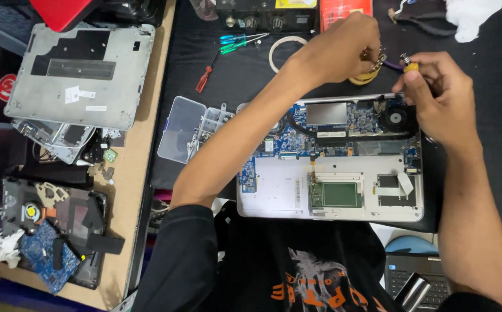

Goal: Assembling internal laptop components by connecting ribbon cables and using a screwdriver.

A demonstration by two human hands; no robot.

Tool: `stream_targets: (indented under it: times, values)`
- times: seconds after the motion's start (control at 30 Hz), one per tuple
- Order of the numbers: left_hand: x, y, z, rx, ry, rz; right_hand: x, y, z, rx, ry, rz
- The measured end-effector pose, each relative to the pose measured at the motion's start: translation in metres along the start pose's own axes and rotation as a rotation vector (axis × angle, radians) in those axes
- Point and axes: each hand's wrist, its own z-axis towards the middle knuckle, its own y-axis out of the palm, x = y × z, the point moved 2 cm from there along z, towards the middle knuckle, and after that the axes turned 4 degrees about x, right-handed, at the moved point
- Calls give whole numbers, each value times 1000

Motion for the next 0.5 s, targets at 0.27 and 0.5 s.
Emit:
stream_targets:
  times: [0.27,0.5]
  values:
    - [22,-19,1,1,-130,117,9,-10,-1,49,1,15]
    - [20,-9,-1,78,-20,183,11,-11,0,84,-21,-70]
